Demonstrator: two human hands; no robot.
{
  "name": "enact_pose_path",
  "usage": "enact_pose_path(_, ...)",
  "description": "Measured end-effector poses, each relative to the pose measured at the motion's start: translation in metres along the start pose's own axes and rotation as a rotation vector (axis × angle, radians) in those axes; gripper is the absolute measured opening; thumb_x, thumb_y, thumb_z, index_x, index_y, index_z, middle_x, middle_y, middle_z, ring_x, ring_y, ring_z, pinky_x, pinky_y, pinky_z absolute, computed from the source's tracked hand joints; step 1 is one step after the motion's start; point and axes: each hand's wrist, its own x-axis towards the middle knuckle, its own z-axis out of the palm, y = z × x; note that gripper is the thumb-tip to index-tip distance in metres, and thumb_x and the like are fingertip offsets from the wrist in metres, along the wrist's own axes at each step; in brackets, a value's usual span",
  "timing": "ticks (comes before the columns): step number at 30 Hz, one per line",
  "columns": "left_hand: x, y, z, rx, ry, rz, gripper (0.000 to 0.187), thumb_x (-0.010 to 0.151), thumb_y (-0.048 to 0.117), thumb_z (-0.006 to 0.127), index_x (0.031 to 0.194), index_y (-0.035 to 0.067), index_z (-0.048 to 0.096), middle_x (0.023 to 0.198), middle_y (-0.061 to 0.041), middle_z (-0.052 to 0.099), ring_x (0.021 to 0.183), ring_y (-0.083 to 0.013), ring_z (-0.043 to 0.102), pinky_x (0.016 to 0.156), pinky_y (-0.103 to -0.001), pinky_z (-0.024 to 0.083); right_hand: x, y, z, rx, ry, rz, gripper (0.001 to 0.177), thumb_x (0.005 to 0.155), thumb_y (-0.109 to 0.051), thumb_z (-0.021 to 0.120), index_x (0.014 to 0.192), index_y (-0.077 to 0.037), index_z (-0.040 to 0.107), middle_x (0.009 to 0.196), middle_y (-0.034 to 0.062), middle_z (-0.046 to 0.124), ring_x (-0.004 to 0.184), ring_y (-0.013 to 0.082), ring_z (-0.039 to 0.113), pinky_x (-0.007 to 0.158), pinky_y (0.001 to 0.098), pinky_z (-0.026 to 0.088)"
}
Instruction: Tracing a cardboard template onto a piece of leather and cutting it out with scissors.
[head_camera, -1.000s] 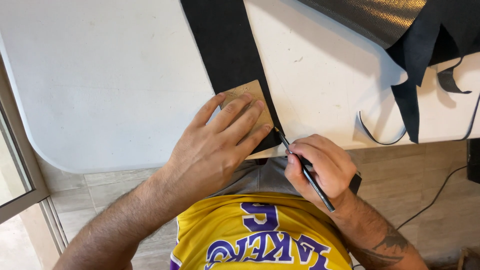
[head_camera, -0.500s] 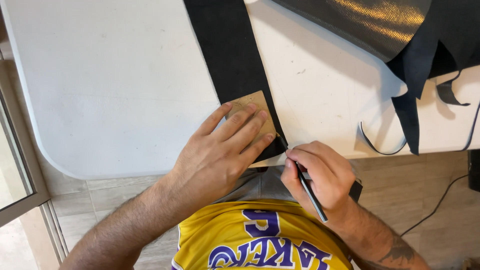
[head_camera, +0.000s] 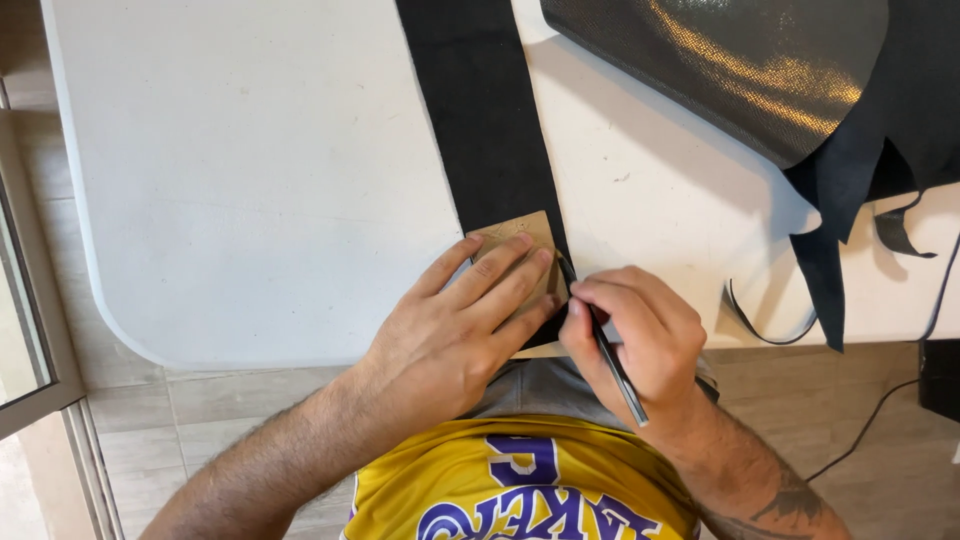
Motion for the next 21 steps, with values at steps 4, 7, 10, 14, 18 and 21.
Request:
enact_pose_path(4, 0.001, -0.001, -0.001, -0.011, 0.008, -0.007, 0.034, 0.100, 0.008, 0.053, 0.130, 0.005, 0.067, 0.143, -0.018, 0.060, 0.138, -0.0361, 0.052, 0.115, -0.052, 0.040, 0.017, 0.006, 0.007, 0.006, 0.016, -0.006, 0.006, 0.094, 0.010, 0.062, 0.098, 0.013, 0.065, 0.092, 0.0257, 0.068, 0.080, 0.0356, 0.068, 0.076, 0.0398, 0.060)
enact_pose_path(7, -0.001, -0.002, -0.001, -0.048, 0.002, -0.014, 0.033, 0.101, 0.011, 0.052, 0.130, 0.004, 0.066, 0.145, -0.017, 0.060, 0.141, -0.0360, 0.050, 0.117, -0.051, 0.038, 0.013, 0.004, 0.008, -0.006, 0.013, 0.002, 0.005, 0.093, 0.010, 0.063, 0.096, 0.012, 0.065, 0.091, 0.0255, 0.069, 0.079, 0.0343, 0.069, 0.075, 0.0386, 0.060)
enact_pose_path(10, -0.002, -0.003, 0.000, -0.043, -0.003, -0.010, 0.033, 0.102, 0.013, 0.049, 0.129, 0.005, 0.067, 0.148, -0.019, 0.057, 0.140, -0.0366, 0.051, 0.117, -0.051, 0.039, 0.012, 0.006, 0.010, -0.019, 0.024, 0.015, 0.007, 0.093, 0.005, 0.061, 0.092, 0.011, 0.063, 0.087, 0.0238, 0.067, 0.075, 0.0333, 0.067, 0.073, 0.0389, 0.059)
enact_pose_path(14, -0.003, -0.001, 0.001, -0.037, -0.017, -0.005, 0.038, 0.103, 0.014, 0.047, 0.135, 0.003, 0.064, 0.147, -0.019, 0.058, 0.142, -0.0356, 0.050, 0.119, -0.051, 0.037, 0.017, 0.006, 0.010, -0.005, 0.024, 0.026, 0.004, 0.093, 0.010, 0.062, 0.095, 0.012, 0.064, 0.090, 0.0258, 0.068, 0.078, 0.0347, 0.069, 0.075, 0.0391, 0.060)
enact_pose_path(18, -0.001, -0.002, -0.001, -0.047, -0.018, -0.010, 0.036, 0.105, 0.014, 0.047, 0.134, 0.003, 0.065, 0.148, -0.019, 0.057, 0.142, -0.0356, 0.050, 0.119, -0.051, 0.037, 0.012, 0.008, 0.010, -0.029, 0.026, 0.030, 0.002, 0.092, 0.010, 0.062, 0.093, 0.011, 0.064, 0.088, 0.0238, 0.068, 0.076, 0.0330, 0.068, 0.074, 0.0378, 0.059)
enact_pose_path(21, -0.003, -0.002, 0.000, -0.011, -0.020, -0.004, 0.038, 0.103, 0.014, 0.047, 0.135, 0.003, 0.064, 0.147, -0.019, 0.059, 0.142, -0.0350, 0.050, 0.121, -0.050, 0.037, 0.019, 0.010, 0.014, -0.005, 0.034, 0.022, 0.004, 0.094, 0.010, 0.063, 0.096, 0.013, 0.064, 0.090, 0.0262, 0.068, 0.079, 0.0347, 0.069, 0.076, 0.0385, 0.061)
